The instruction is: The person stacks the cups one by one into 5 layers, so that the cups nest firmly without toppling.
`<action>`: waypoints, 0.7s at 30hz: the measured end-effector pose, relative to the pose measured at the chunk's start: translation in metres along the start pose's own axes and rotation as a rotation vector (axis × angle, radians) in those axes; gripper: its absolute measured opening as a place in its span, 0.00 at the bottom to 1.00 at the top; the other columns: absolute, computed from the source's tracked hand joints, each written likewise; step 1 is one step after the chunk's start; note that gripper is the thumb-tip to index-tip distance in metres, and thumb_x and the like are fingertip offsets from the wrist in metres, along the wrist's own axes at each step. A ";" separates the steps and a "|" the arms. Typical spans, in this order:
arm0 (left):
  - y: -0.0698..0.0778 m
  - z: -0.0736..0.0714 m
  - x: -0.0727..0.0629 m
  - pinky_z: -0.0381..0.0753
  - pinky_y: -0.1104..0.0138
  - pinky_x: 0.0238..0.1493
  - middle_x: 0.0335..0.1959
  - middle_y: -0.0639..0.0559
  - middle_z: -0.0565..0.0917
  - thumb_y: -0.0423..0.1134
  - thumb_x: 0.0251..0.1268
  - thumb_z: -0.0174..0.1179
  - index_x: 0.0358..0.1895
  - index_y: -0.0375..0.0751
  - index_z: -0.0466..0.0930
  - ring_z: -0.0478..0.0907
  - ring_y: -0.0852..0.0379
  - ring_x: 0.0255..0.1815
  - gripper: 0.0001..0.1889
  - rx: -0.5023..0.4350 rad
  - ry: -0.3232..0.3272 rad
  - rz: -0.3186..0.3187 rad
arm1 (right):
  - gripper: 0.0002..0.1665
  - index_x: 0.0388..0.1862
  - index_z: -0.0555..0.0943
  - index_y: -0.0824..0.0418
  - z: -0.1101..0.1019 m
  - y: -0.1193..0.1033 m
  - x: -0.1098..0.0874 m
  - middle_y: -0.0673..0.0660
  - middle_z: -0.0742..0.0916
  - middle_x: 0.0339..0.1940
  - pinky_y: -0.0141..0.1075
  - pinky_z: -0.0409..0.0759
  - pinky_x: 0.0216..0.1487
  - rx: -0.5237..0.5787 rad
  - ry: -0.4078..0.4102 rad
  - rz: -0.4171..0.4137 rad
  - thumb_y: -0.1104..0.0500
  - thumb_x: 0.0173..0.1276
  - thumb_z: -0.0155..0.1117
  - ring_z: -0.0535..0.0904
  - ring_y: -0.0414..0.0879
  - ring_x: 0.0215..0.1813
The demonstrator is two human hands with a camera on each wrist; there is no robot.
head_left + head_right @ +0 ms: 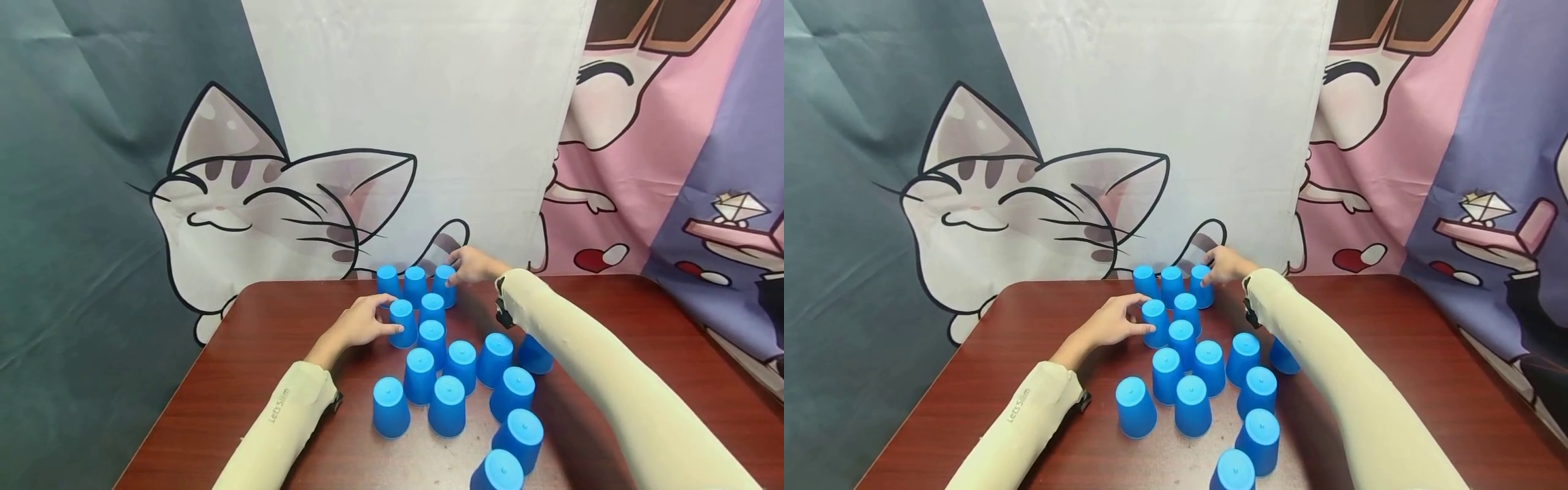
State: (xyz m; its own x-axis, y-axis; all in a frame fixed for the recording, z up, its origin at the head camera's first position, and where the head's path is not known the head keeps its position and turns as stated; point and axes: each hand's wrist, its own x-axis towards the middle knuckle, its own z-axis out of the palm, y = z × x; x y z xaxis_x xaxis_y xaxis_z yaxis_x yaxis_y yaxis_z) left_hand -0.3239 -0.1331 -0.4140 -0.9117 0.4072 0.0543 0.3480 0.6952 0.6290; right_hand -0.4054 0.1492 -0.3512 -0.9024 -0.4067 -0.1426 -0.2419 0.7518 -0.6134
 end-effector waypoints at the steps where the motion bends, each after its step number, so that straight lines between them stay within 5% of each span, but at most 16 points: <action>1: 0.000 0.000 0.000 0.82 0.54 0.44 0.50 0.51 0.82 0.56 0.58 0.70 0.63 0.52 0.75 0.80 0.52 0.48 0.30 0.011 0.001 -0.004 | 0.34 0.64 0.71 0.75 0.001 0.001 0.001 0.75 0.81 0.58 0.42 0.85 0.43 0.002 0.004 -0.004 0.64 0.62 0.71 0.83 0.62 0.53; 4: 0.000 -0.001 0.000 0.82 0.52 0.47 0.53 0.51 0.82 0.57 0.58 0.70 0.63 0.52 0.75 0.79 0.50 0.52 0.31 0.022 -0.005 -0.006 | 0.33 0.63 0.71 0.76 0.002 0.004 0.003 0.75 0.81 0.57 0.43 0.85 0.44 0.027 0.012 -0.009 0.65 0.62 0.71 0.83 0.63 0.53; 21: -0.001 0.001 -0.002 0.82 0.59 0.45 0.50 0.49 0.83 0.53 0.60 0.70 0.64 0.49 0.74 0.79 0.56 0.41 0.30 -0.012 -0.020 0.000 | 0.32 0.62 0.70 0.77 -0.001 0.014 -0.001 0.75 0.81 0.54 0.49 0.84 0.46 0.129 0.056 -0.015 0.67 0.61 0.69 0.84 0.64 0.49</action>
State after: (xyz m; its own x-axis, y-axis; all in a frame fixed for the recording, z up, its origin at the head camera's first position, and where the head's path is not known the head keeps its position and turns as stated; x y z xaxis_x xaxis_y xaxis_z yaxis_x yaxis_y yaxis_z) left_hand -0.3226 -0.1339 -0.4152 -0.9072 0.4190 0.0385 0.3449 0.6880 0.6386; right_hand -0.4084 0.1606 -0.3586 -0.9184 -0.3850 -0.0915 -0.2106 0.6713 -0.7106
